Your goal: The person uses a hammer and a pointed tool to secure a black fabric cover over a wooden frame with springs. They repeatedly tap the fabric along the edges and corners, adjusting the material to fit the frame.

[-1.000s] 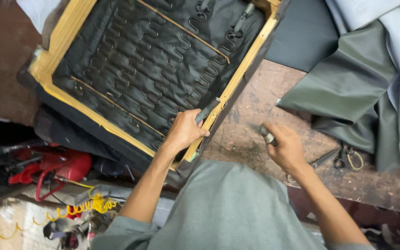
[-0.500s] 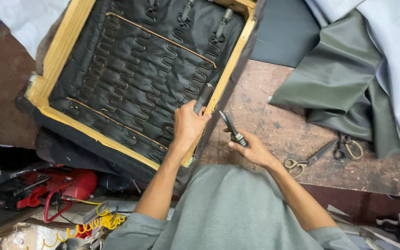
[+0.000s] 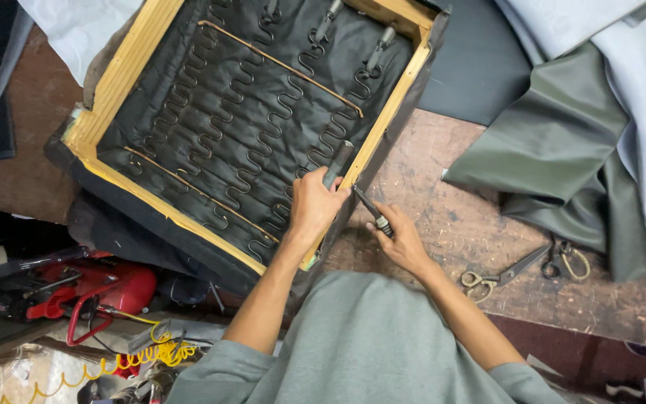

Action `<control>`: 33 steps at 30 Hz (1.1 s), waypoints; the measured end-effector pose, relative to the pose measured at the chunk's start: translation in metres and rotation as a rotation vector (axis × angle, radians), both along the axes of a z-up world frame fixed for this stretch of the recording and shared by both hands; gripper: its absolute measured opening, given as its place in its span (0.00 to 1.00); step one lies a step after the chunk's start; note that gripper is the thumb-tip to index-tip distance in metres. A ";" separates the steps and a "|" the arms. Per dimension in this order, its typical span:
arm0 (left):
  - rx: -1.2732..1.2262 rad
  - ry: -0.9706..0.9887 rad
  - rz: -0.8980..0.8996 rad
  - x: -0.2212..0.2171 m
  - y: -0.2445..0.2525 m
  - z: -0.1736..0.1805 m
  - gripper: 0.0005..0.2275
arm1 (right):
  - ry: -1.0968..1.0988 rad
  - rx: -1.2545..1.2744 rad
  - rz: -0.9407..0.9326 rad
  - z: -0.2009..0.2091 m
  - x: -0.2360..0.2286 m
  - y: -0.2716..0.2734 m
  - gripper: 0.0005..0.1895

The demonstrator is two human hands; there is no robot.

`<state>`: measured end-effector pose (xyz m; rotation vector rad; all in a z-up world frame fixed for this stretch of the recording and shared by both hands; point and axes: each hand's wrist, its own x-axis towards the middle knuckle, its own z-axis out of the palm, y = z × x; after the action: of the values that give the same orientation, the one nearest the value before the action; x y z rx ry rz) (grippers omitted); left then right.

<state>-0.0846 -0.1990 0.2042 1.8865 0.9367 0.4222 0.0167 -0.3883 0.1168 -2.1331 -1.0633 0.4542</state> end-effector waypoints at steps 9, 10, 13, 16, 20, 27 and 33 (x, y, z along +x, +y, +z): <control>0.143 -0.040 -0.005 0.000 -0.009 -0.002 0.09 | 1.642 0.108 0.282 -0.008 0.034 -0.009 0.13; 0.138 -0.044 -0.006 -0.001 -0.009 -0.001 0.08 | 1.599 0.104 0.282 -0.008 0.035 -0.009 0.13; 0.139 -0.081 -0.003 -0.003 -0.008 0.001 0.09 | 1.112 0.136 0.222 -0.011 0.023 -0.007 0.11; 0.071 -0.115 -0.009 -0.006 -0.006 -0.002 0.10 | 0.162 0.199 0.051 -0.014 -0.003 -0.006 0.13; 0.118 -0.078 -0.011 -0.004 -0.007 -0.002 0.10 | -0.463 0.085 -0.046 0.007 -0.005 -0.011 0.24; 0.043 -0.092 -0.071 -0.013 -0.002 -0.001 0.11 | -0.593 0.003 -0.010 0.038 0.007 0.005 0.29; -0.071 -0.041 -0.082 -0.016 0.003 -0.009 0.13 | -0.263 0.072 0.076 0.017 0.011 0.016 0.22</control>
<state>-0.1002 -0.1964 0.1952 1.8380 0.8337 0.3728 0.0275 -0.3726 0.1337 -2.1340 -1.2898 0.1691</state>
